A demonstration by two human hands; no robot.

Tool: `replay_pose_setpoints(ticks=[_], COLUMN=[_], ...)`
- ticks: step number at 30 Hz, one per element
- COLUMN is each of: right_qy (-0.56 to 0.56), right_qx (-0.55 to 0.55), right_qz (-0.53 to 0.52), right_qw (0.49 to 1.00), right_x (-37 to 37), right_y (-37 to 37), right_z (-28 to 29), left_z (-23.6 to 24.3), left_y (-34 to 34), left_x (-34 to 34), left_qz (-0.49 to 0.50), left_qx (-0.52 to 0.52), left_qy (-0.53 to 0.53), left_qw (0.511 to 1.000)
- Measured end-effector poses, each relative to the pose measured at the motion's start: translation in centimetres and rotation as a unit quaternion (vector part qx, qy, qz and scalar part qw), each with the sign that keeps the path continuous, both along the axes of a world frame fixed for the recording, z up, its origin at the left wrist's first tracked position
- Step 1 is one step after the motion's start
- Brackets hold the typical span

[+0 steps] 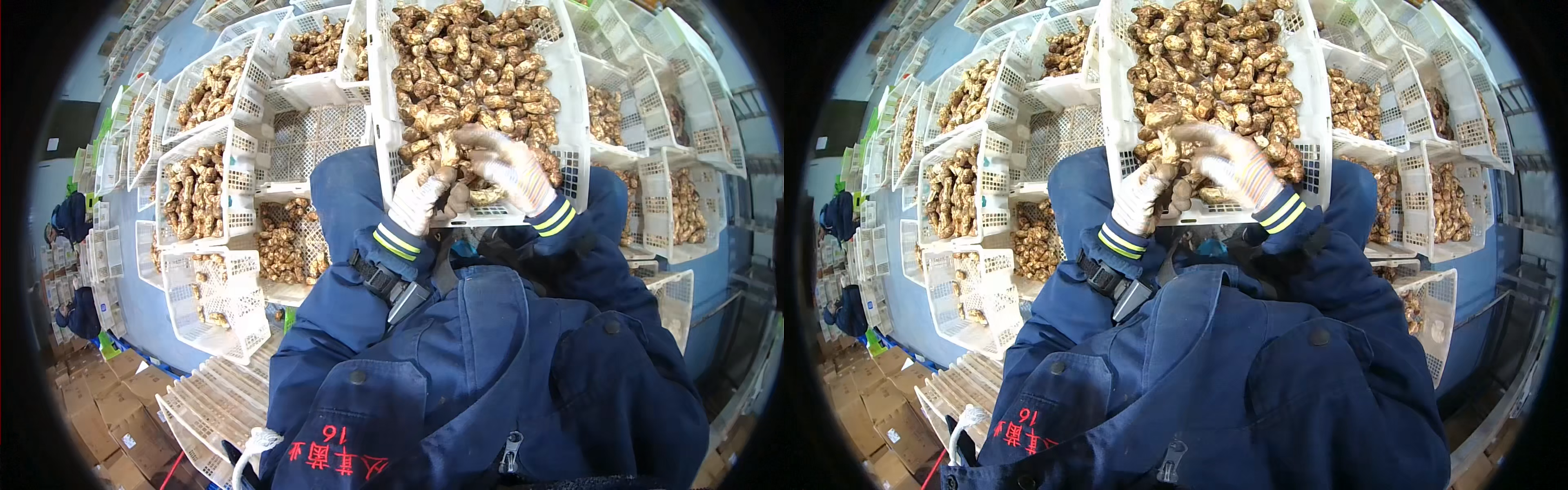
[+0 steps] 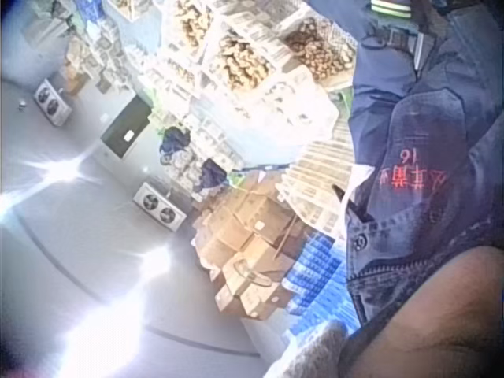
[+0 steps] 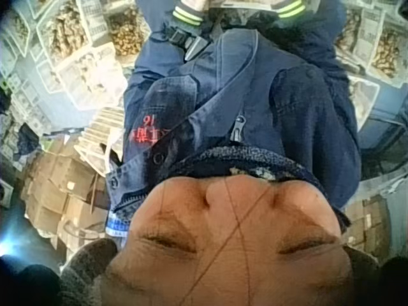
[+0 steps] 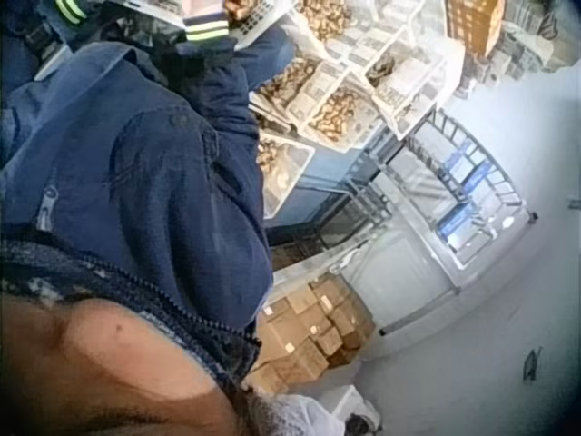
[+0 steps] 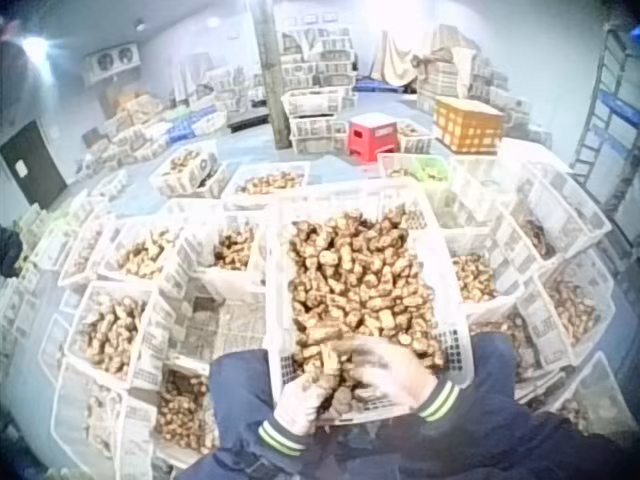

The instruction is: The person sorts ginger roots by hand, picking them up from a white plastic crate and placing them into another crate. The process involves repetitive picking and placing of the roots to organize them within the containers.

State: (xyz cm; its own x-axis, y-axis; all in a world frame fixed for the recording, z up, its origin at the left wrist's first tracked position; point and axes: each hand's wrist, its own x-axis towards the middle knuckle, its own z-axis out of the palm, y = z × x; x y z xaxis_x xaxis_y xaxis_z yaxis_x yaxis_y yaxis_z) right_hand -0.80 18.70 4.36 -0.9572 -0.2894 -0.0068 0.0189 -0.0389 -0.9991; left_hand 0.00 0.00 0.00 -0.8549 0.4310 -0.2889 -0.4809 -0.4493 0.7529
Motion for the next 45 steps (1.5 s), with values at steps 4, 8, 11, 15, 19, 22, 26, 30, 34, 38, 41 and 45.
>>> replay_pose_setpoints(ticks=[4,8,11,15,19,22,26,30,34,38,41,45], right_qy=[-0.111,-0.130,-0.132,-0.142,-0.191,-0.263,-0.275,-0.273,-0.255,-0.292,-0.331,-0.291], right_qx=[-0.002,-0.010,-0.099,-0.115,-0.243,-0.342,-0.388,-0.373,-0.244,-0.288,-0.332,-0.288], right_qz=[-0.077,-0.057,-0.083,-0.071,-0.080,-0.020,0.073,0.023,-0.052,-0.052,-0.005,-0.025], right_qw=[0.991,0.990,0.983,0.981,0.948,0.902,0.877,0.887,0.934,0.911,0.883,0.912], right_x=[-0.3,0.0,-0.5,-1.0,-1.1,-1.5,-1.5,-0.7,-0.3,-0.1,-0.4,-0.3], right_y=[1.1,-1.6,-3.0,-2.2,-1.0,-0.2,-0.9,-1.9,-2.2,-2.0,-1.3,-1.8], right_z=[-1.2,-2.0,-2.2,-2.3,-1.9,-3.0,-2.9,-1.4,-2.3,-2.4,-3.3,-2.8], left_z=[-0.3,-0.3,-0.5,0.0,-0.2,-0.2,0.1,0.8,-0.3,0.7,1.2,0.5], left_y=[0.7,1.3,0.5,0.3,0.0,0.1,-0.1,0.3,0.2,0.5,0.4,0.5], left_x=[0.2,0.3,0.1,0.3,0.2,0.1,0.5,0.0,-0.1,0.1,0.2,0.2], left_qz=[0.006,0.039,0.021,0.000,-0.027,-0.022,-0.085,-0.045,-0.026,-0.033,-0.064,-0.079], left_qx=[-0.032,-0.209,-0.366,-0.250,-0.096,-0.066,0.027,-0.072,-0.177,-0.156,-0.186,-0.079], left_qy=[0.011,0.144,0.262,0.206,0.091,0.024,0.026,0.022,0.118,0.086,0.079,0.007], left_qw=[0.999,0.967,0.892,0.946,0.991,0.997,0.996,0.996,0.977,0.983,0.977,0.994])
